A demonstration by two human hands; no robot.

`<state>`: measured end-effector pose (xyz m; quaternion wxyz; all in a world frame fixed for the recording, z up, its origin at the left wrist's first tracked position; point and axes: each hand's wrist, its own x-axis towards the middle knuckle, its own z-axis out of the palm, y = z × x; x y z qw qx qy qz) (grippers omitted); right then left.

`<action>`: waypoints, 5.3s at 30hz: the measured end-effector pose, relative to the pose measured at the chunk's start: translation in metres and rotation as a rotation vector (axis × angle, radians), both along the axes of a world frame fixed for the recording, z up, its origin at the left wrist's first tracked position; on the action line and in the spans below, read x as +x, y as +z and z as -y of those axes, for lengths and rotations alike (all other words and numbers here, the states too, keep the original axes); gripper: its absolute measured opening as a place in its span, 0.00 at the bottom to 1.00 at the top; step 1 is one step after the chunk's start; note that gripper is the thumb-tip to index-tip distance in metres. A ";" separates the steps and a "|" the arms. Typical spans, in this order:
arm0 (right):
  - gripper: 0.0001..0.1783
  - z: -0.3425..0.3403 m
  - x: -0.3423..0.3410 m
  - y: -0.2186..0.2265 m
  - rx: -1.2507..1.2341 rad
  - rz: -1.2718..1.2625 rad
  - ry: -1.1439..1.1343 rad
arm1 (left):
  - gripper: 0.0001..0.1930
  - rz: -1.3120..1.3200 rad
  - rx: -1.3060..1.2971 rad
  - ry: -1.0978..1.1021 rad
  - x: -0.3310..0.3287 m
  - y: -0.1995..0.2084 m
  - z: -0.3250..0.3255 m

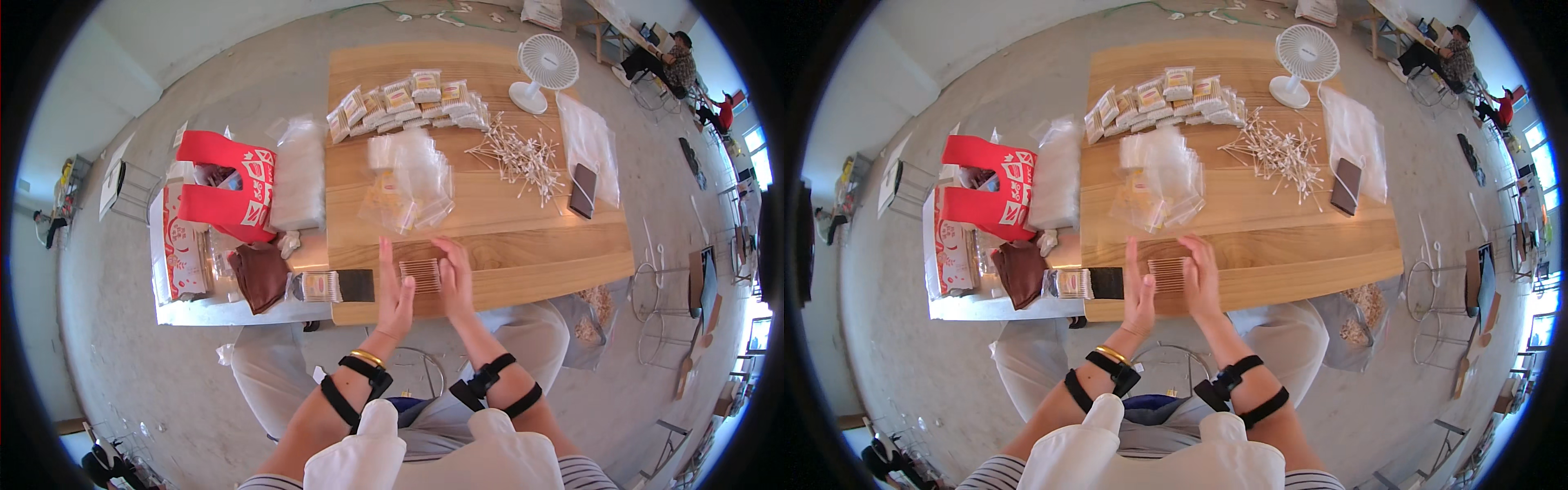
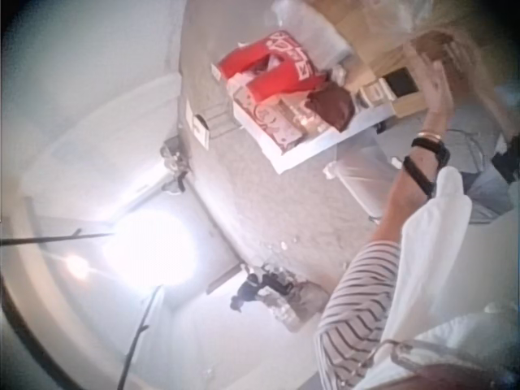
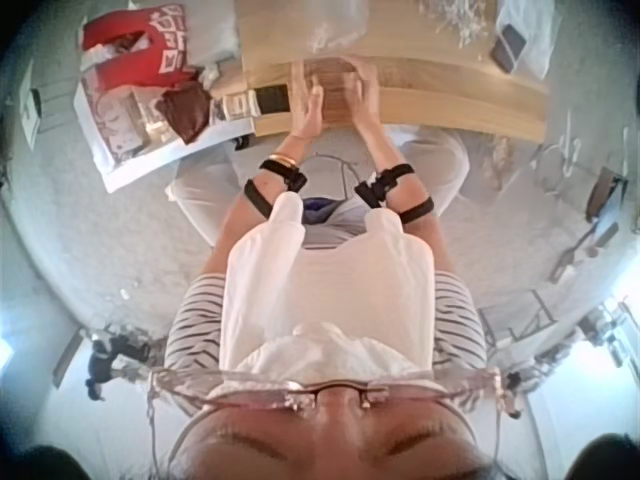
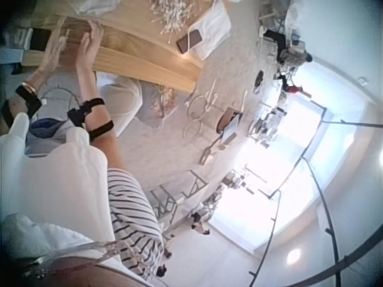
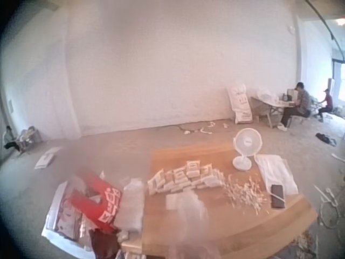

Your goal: The person gathers cotton swabs by hand, aligns them into a row, and slides them into a small plastic bag before placing a small paper label inside the bag.

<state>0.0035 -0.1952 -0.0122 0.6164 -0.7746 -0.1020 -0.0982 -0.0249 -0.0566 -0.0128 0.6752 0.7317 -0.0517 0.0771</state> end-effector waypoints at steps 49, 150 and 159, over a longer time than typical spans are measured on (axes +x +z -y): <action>0.41 0.010 -0.036 -0.002 -1.043 0.065 0.137 | 0.46 0.007 1.260 -0.153 -0.019 -0.001 -0.006; 0.23 -0.151 -0.030 0.021 0.273 -0.992 0.298 | 0.17 -0.693 -0.754 0.551 -0.029 -0.040 -0.135; 0.23 -0.156 -0.021 0.020 0.534 -1.136 0.226 | 0.23 -0.751 -0.766 0.578 -0.027 -0.021 -0.136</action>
